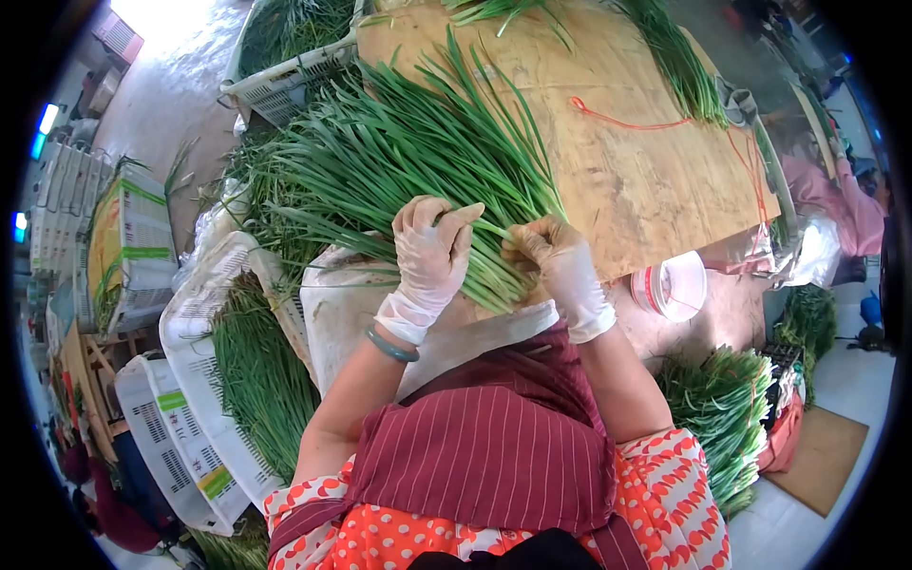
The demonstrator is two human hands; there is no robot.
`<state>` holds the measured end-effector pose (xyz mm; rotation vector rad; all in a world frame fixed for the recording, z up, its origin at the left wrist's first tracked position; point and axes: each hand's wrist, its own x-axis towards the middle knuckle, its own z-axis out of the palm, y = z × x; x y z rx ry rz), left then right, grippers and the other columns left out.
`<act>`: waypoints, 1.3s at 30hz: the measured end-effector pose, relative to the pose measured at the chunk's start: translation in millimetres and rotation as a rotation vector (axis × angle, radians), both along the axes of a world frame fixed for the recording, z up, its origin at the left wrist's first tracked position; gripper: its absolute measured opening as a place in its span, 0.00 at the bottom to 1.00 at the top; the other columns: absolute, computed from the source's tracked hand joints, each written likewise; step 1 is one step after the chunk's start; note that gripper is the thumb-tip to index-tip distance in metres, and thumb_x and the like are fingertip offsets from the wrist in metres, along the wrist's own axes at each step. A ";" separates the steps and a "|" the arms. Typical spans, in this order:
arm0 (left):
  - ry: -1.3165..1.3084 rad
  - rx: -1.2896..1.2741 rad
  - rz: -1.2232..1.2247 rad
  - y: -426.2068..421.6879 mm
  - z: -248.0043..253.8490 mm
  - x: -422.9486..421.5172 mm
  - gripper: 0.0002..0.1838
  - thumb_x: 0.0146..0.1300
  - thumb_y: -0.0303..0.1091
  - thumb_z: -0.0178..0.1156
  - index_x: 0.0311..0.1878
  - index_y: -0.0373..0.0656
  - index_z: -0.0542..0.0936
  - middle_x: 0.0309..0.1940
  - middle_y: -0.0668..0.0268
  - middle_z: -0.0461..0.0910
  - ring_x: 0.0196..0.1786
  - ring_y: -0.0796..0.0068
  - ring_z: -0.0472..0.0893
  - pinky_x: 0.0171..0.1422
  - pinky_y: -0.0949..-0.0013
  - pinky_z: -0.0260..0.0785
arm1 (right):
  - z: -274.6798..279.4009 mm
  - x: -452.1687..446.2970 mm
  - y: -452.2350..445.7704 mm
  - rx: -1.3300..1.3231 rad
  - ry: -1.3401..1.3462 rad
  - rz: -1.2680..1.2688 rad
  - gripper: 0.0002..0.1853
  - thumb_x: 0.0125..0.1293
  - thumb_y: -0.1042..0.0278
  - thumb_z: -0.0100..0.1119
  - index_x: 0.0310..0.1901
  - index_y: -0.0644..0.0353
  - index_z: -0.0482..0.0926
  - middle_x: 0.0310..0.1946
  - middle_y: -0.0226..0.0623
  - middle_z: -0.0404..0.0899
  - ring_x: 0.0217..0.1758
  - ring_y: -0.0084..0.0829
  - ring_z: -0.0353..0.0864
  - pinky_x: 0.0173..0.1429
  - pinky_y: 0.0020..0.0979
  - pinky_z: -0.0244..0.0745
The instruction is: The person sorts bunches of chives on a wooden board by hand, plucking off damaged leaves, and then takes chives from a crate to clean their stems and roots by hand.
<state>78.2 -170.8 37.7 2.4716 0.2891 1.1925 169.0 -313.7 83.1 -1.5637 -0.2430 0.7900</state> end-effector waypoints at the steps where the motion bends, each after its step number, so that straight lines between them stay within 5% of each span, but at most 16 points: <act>1: 0.000 -0.004 0.001 -0.4 -0.8 -0.5 0.15 0.46 0.25 0.62 0.40 0.50 0.82 0.36 0.66 0.67 0.43 0.64 0.70 0.53 0.61 0.61 | 1.1 0.5 -0.8 -0.021 0.024 -0.006 0.07 0.67 0.70 0.55 0.35 0.66 0.75 0.30 0.35 0.80 0.31 0.21 0.77 0.35 0.24 0.74; 8: -0.002 -0.018 0.004 -0.7 -2.0 -0.6 0.16 0.45 0.24 0.62 0.40 0.51 0.82 0.36 0.66 0.68 0.44 0.64 0.70 0.53 0.61 0.61 | 12.2 15.0 -13.4 0.075 -0.128 0.052 0.10 0.63 0.66 0.60 0.38 0.66 0.79 0.32 0.33 0.80 0.34 0.24 0.77 0.37 0.28 0.75; 10: -0.003 -0.020 0.009 0.3 -1.6 0.4 0.16 0.45 0.24 0.62 0.40 0.51 0.82 0.37 0.66 0.68 0.44 0.64 0.70 0.53 0.61 0.61 | 23.2 -0.1 0.0 -0.170 -0.191 0.145 0.13 0.61 0.60 0.62 0.40 0.62 0.81 0.32 0.36 0.81 0.34 0.29 0.80 0.39 0.33 0.75; 11: -0.017 -0.022 0.011 0.3 -2.5 0.5 0.16 0.45 0.24 0.62 0.40 0.51 0.82 0.36 0.66 0.68 0.44 0.64 0.71 0.53 0.61 0.61 | 6.8 7.0 1.6 -0.288 -0.497 0.312 0.14 0.58 0.57 0.64 0.40 0.57 0.82 0.32 0.40 0.82 0.35 0.35 0.81 0.42 0.36 0.74; 18: -0.004 0.148 0.184 -4.7 1.1 0.5 0.24 0.47 0.25 0.58 0.50 0.56 0.81 0.45 0.67 0.67 0.51 0.63 0.67 0.56 0.60 0.59 | 7.7 -3.1 14.3 -0.566 -0.891 0.293 0.12 0.56 0.55 0.63 0.35 0.54 0.83 0.30 0.37 0.81 0.34 0.39 0.80 0.39 0.39 0.73; 22: 0.130 0.131 0.133 0.5 2.2 0.2 0.26 0.47 0.30 0.55 0.54 0.56 0.78 0.53 0.64 0.67 0.56 0.60 0.65 0.63 0.55 0.56 | -5.4 10.0 10.0 -0.311 -1.070 0.140 0.14 0.58 0.52 0.61 0.35 0.55 0.83 0.29 0.40 0.81 0.34 0.40 0.80 0.38 0.40 0.72; 26: 0.142 0.021 0.065 0.4 7.8 4.0 0.24 0.56 0.32 0.52 0.59 0.48 0.74 0.58 0.60 0.65 0.62 0.54 0.62 0.68 0.51 0.50 | -9.2 57.7 21.0 -0.575 -1.317 -0.119 0.15 0.61 0.54 0.57 0.36 0.58 0.82 0.26 0.46 0.78 0.32 0.46 0.78 0.37 0.44 0.72; 28: 0.213 0.064 0.065 -0.9 13.4 5.5 0.26 0.59 0.34 0.51 0.63 0.49 0.70 0.64 0.57 0.62 0.67 0.51 0.58 0.72 0.50 0.44 | -9.5 63.1 39.3 -0.542 -0.804 0.231 0.16 0.64 0.59 0.54 0.48 0.61 0.77 0.36 0.52 0.79 0.41 0.52 0.77 0.44 0.44 0.71; 30: 0.294 0.091 0.022 -0.5 17.4 5.3 0.27 0.61 0.36 0.50 0.66 0.50 0.66 0.68 0.58 0.58 0.71 0.51 0.54 0.74 0.49 0.39 | -14.0 41.8 46.7 -0.425 -1.057 0.561 0.16 0.66 0.60 0.52 0.48 0.62 0.76 0.39 0.54 0.78 0.45 0.54 0.75 0.49 0.43 0.71; 32: 0.360 0.189 -0.041 1.9 19.6 7.0 0.27 0.61 0.38 0.50 0.66 0.51 0.67 0.66 0.60 0.62 0.70 0.52 0.55 0.74 0.48 0.37 | -24.6 38.2 43.3 -0.311 -0.941 0.585 0.15 0.66 0.62 0.51 0.48 0.63 0.76 0.41 0.53 0.78 0.47 0.54 0.75 0.51 0.41 0.71; 35: 0.433 0.143 -0.099 1.1 25.3 13.0 0.26 0.58 0.39 0.53 0.63 0.52 0.70 0.60 0.65 0.70 0.67 0.57 0.61 0.73 0.48 0.39 | -15.8 76.3 28.7 -0.058 -0.688 0.559 0.16 0.65 0.64 0.51 0.49 0.64 0.76 0.45 0.52 0.78 0.49 0.51 0.76 0.55 0.39 0.71; 37: 0.445 0.170 -0.111 0.4 27.6 16.8 0.25 0.56 0.37 0.55 0.60 0.50 0.73 0.56 0.66 0.73 0.63 0.60 0.66 0.73 0.49 0.42 | -31.5 133.4 27.3 -0.204 -0.759 0.408 0.19 0.65 0.63 0.51 0.55 0.63 0.74 0.51 0.49 0.76 0.55 0.48 0.74 0.59 0.38 0.69; 39: 0.444 0.177 -0.149 -0.5 30.5 20.8 0.25 0.55 0.37 0.55 0.60 0.50 0.73 0.56 0.66 0.74 0.63 0.60 0.66 0.72 0.50 0.43 | -43.3 179.5 21.4 -0.371 -1.235 -0.005 0.23 0.65 0.59 0.51 0.60 0.61 0.70 0.59 0.48 0.70 0.62 0.46 0.68 0.65 0.39 0.64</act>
